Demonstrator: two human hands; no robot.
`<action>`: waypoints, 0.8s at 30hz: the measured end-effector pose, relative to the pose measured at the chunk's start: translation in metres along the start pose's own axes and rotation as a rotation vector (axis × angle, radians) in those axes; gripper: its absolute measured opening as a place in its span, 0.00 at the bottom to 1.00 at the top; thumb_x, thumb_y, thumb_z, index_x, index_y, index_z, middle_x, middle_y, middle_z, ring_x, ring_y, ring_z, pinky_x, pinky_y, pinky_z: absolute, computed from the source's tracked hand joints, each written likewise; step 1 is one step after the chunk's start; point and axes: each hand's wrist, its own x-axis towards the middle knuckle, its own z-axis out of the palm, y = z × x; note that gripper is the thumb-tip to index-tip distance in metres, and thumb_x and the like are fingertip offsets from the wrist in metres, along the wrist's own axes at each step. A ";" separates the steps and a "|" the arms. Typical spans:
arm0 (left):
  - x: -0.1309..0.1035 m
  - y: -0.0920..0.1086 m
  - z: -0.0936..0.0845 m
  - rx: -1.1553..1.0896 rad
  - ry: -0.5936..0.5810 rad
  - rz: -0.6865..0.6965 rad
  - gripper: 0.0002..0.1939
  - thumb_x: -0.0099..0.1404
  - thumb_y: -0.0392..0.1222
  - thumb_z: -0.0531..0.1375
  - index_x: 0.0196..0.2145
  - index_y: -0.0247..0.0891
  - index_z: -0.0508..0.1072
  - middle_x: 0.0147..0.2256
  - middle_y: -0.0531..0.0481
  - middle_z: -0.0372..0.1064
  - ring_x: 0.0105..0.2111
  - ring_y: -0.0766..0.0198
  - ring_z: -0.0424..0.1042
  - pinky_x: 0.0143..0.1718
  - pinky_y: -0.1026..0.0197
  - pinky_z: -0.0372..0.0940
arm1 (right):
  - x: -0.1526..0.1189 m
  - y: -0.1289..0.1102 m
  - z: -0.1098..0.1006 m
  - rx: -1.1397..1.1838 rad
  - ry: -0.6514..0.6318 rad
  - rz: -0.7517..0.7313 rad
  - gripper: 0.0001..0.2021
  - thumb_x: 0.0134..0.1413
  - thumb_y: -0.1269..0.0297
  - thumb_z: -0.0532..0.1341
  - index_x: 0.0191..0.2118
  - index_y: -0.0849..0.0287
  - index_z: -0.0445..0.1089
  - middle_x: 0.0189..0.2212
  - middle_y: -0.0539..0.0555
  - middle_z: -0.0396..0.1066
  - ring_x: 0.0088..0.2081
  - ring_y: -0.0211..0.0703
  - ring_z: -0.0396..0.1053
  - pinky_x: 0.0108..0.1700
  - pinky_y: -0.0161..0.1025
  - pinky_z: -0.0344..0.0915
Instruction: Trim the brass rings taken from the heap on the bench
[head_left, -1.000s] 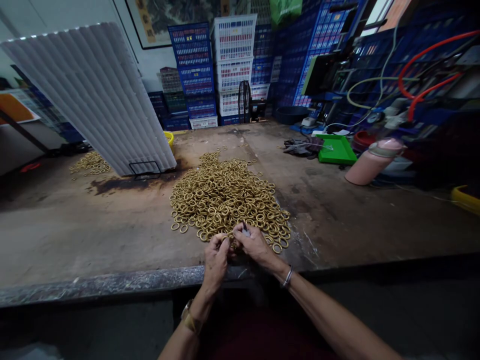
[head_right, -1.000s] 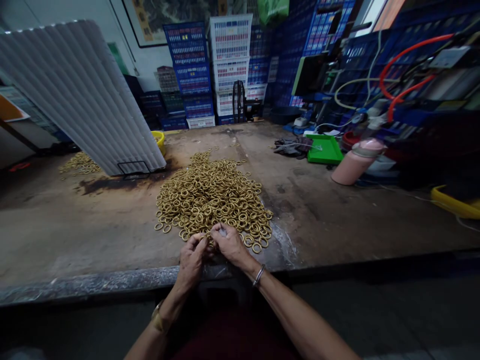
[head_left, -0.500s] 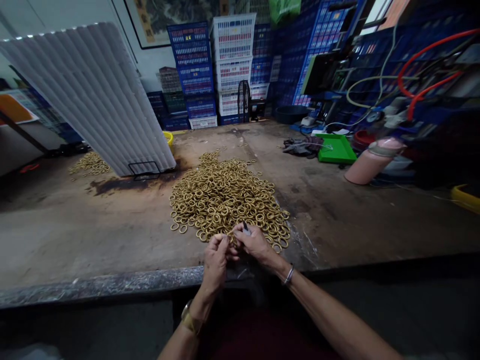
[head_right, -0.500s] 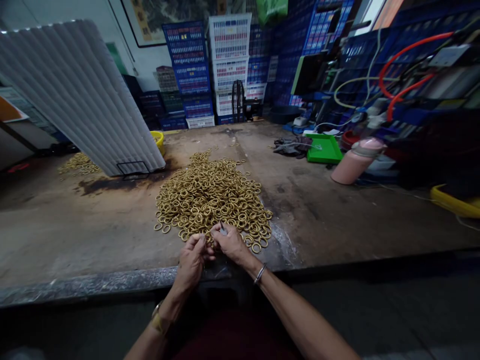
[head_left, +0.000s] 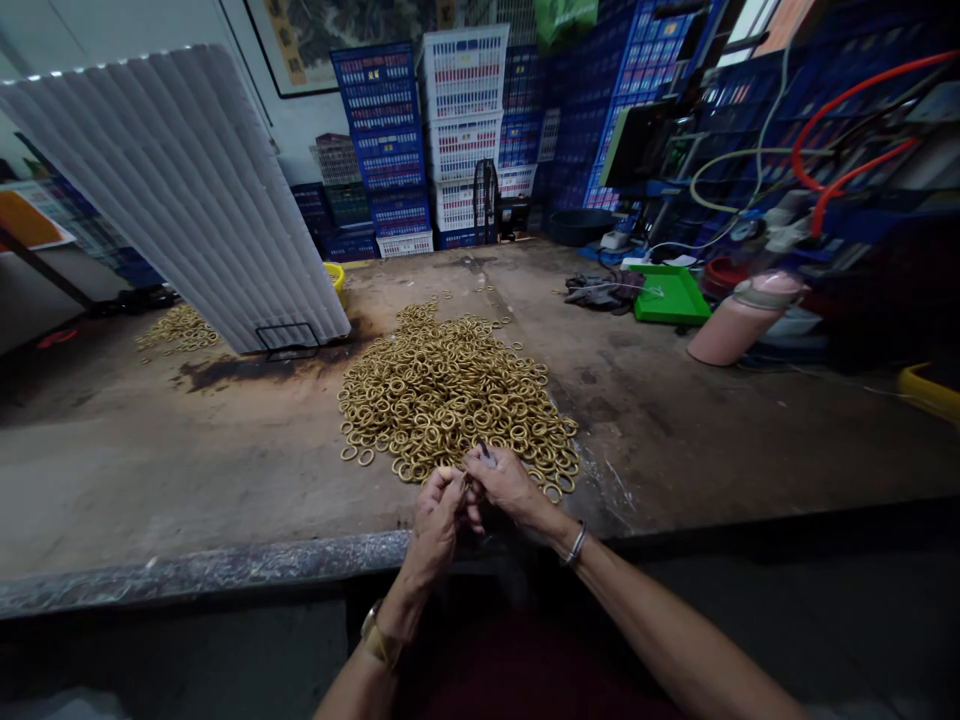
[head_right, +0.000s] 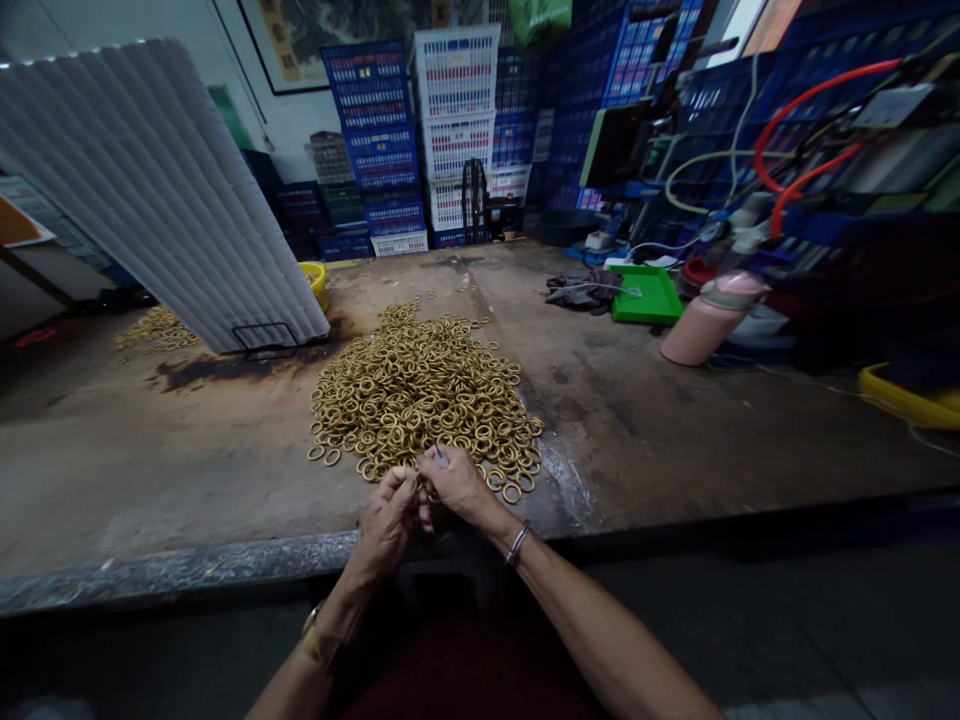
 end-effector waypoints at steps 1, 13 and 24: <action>0.000 0.000 0.001 -0.014 0.012 0.007 0.16 0.53 0.52 0.59 0.29 0.38 0.61 0.22 0.57 0.62 0.16 0.73 0.60 0.18 0.68 0.61 | 0.001 0.001 -0.001 -0.006 0.021 0.002 0.10 0.48 0.59 0.53 0.23 0.59 0.61 0.14 0.44 0.59 0.16 0.31 0.54 0.20 0.29 0.52; 0.006 -0.006 -0.003 0.122 0.040 0.095 0.13 0.58 0.50 0.56 0.28 0.38 0.60 0.17 0.58 0.60 0.16 0.71 0.60 0.19 0.68 0.60 | -0.013 0.008 -0.008 -0.840 -0.057 -0.247 0.05 0.45 0.71 0.53 0.26 0.58 0.65 0.21 0.49 0.67 0.23 0.35 0.60 0.25 0.32 0.46; -0.006 0.004 -0.007 -0.174 0.018 -0.029 0.12 0.55 0.47 0.60 0.29 0.37 0.62 0.24 0.54 0.65 0.21 0.70 0.65 0.21 0.67 0.62 | 0.013 -0.001 -0.013 -1.137 0.124 -0.135 0.09 0.50 0.71 0.51 0.36 0.57 0.65 0.29 0.53 0.71 0.31 0.40 0.68 0.29 0.33 0.50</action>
